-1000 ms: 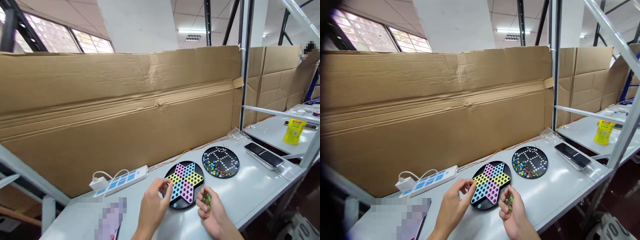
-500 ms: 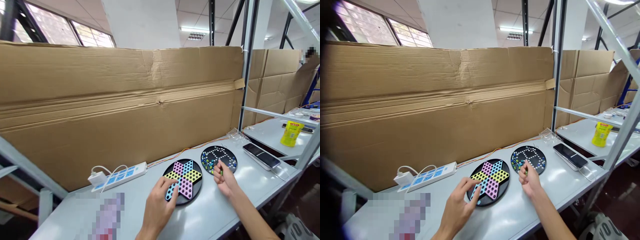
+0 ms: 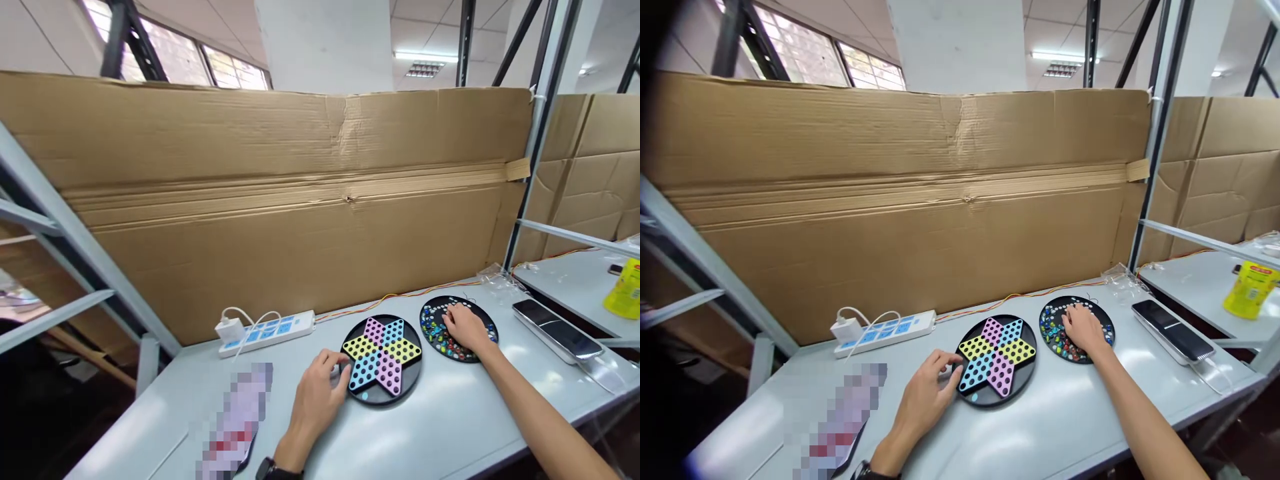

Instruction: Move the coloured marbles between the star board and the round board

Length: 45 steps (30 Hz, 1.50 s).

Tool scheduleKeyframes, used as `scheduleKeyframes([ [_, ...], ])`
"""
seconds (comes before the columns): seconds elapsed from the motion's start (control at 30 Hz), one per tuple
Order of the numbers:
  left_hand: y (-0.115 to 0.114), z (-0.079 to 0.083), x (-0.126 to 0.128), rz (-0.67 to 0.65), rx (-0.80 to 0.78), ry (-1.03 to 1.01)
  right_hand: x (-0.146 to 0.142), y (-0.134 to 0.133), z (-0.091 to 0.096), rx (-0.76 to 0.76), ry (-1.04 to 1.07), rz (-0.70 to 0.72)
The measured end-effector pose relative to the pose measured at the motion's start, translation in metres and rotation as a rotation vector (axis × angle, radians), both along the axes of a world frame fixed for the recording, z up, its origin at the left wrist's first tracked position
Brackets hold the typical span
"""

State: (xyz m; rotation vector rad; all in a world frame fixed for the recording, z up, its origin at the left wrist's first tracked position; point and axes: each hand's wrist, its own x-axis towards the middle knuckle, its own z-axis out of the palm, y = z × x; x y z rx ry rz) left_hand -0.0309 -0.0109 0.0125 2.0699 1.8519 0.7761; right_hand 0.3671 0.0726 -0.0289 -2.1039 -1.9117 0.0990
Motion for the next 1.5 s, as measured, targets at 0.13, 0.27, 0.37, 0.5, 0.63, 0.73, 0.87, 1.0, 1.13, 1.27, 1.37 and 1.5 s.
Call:
scheduleKeyframes([
  [0.13,0.0,-0.005,-0.002,-0.037,0.006,0.03,0.008,-0.002,0.005,0.032,0.07,-0.027],
  [0.27,0.0,-0.009,-0.002,-0.082,-0.016,0.057,-0.001,-0.01,0.02,0.197,0.255,-0.104],
  [0.37,-0.002,-0.013,0.0,-0.15,-0.076,0.087,-0.031,-0.024,0.026,0.316,0.413,0.027],
  [0.5,-0.004,-0.013,0.003,-0.209,-0.162,0.192,-0.093,-0.05,0.021,0.271,0.705,0.336],
  [0.63,-0.004,-0.01,0.005,-0.196,-0.228,0.256,-0.137,-0.069,0.014,0.095,0.878,0.54],
  [0.73,-0.004,-0.012,0.005,-0.178,-0.202,0.266,-0.145,-0.074,0.014,0.058,0.94,0.568],
  [0.87,-0.006,-0.022,0.006,-0.194,-0.126,0.291,-0.143,-0.075,0.012,0.073,0.922,0.551],
  [1.0,-0.007,-0.03,0.005,-0.216,-0.141,0.33,-0.143,-0.074,0.007,0.112,0.824,0.563],
  [1.13,-0.003,-0.036,0.001,-0.248,-0.149,0.344,-0.144,-0.071,0.003,0.076,0.483,0.604],
  [1.27,0.001,-0.046,-0.002,-0.257,-0.111,0.326,-0.143,-0.068,-0.001,0.078,0.231,0.632],
  [1.37,0.002,-0.053,-0.004,-0.257,-0.053,0.306,-0.143,-0.067,-0.004,0.084,0.2,0.633],
  [1.5,0.003,-0.058,-0.008,-0.275,-0.058,0.288,-0.143,-0.065,-0.008,0.094,0.22,0.646],
])
